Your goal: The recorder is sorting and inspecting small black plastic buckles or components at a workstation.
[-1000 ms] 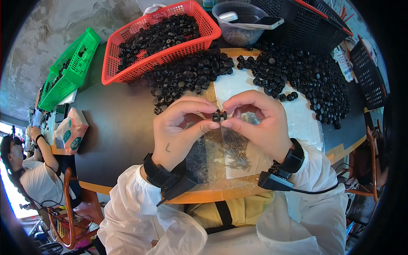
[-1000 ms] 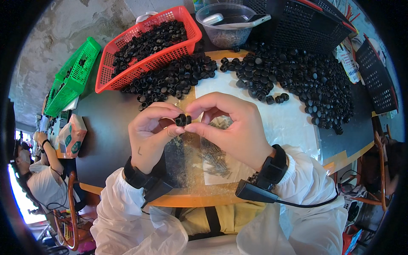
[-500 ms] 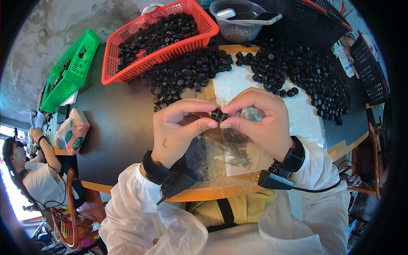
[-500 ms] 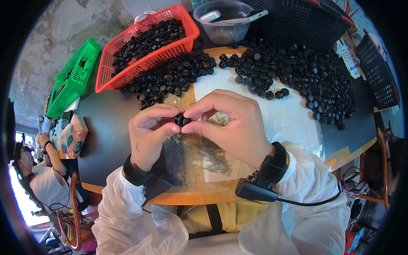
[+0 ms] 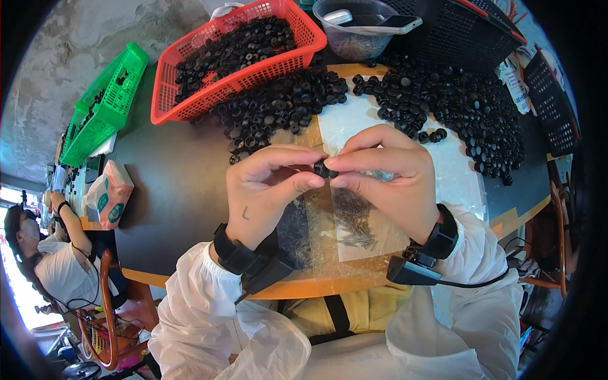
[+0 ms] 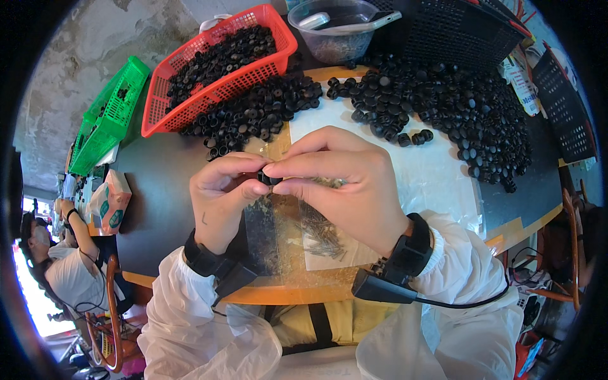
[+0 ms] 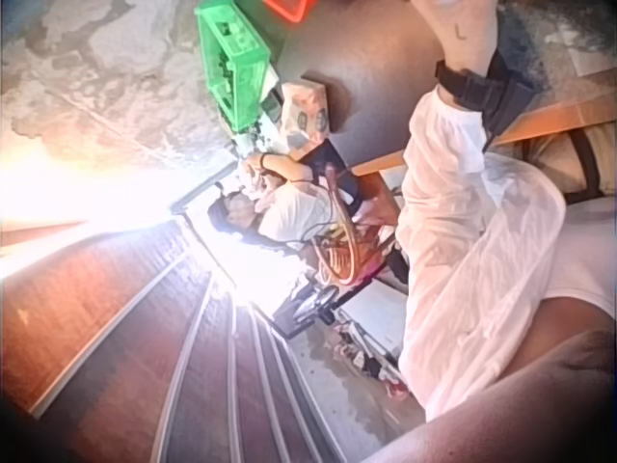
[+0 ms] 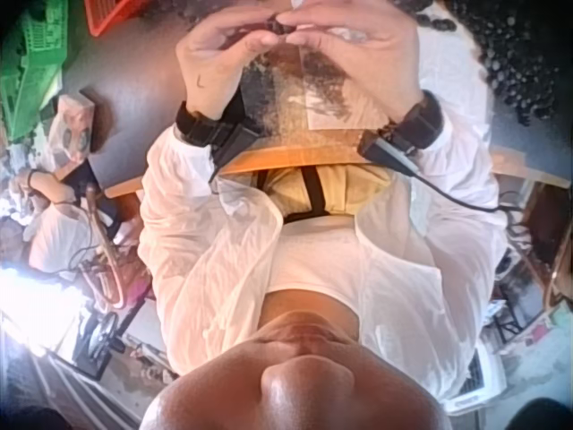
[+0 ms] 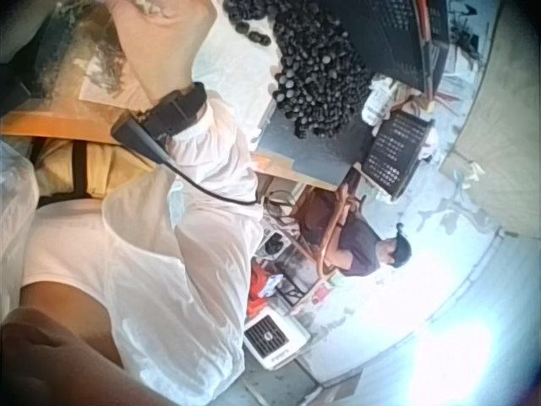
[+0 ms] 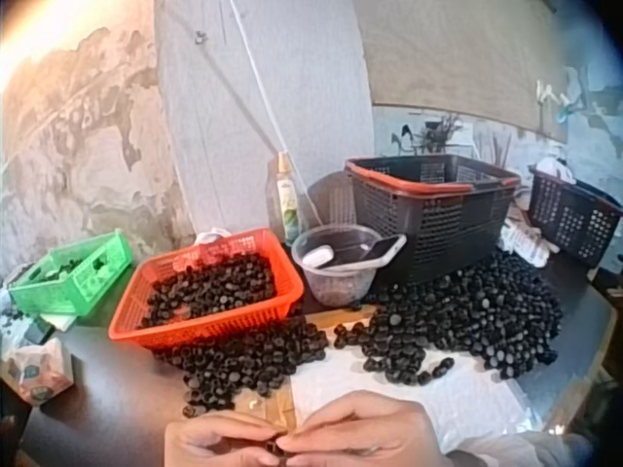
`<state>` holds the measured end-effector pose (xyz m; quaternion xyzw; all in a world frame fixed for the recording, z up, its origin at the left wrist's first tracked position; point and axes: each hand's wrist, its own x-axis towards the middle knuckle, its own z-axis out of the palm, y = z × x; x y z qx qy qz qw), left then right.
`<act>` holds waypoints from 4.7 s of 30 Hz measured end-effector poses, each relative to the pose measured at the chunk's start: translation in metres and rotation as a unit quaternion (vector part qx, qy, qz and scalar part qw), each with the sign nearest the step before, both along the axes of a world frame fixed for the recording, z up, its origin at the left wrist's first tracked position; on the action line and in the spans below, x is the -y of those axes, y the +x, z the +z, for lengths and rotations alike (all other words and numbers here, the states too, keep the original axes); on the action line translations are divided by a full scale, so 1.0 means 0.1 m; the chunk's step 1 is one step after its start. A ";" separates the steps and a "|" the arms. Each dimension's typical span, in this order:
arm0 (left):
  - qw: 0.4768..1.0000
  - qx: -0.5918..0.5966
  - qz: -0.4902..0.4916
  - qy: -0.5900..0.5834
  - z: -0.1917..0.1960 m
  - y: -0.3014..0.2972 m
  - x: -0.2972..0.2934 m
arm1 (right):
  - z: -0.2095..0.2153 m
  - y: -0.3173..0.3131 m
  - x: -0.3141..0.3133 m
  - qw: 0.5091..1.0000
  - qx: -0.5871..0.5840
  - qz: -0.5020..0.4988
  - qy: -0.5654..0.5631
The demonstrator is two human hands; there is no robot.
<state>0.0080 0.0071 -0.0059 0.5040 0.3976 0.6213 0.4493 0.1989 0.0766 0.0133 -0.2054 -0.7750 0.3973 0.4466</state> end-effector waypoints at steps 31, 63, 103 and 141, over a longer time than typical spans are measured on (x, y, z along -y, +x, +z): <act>0.943 -0.251 0.098 0.196 0.10 0.09 0.06 | -0.12 0.02 0.02 0.931 -0.055 0.201 -0.300; 0.954 -0.258 0.088 0.126 0.04 -0.09 -0.01 | -0.21 0.07 -0.98 0.812 0.426 -0.178 0.357; 0.953 -0.291 -0.012 0.080 0.04 -0.08 -0.03 | -0.23 0.81 -1.17 0.848 0.386 -0.170 0.321; 0.856 -0.498 0.031 0.137 -0.10 -0.11 -0.14 | -0.14 -0.18 -1.14 0.925 0.270 -0.058 0.259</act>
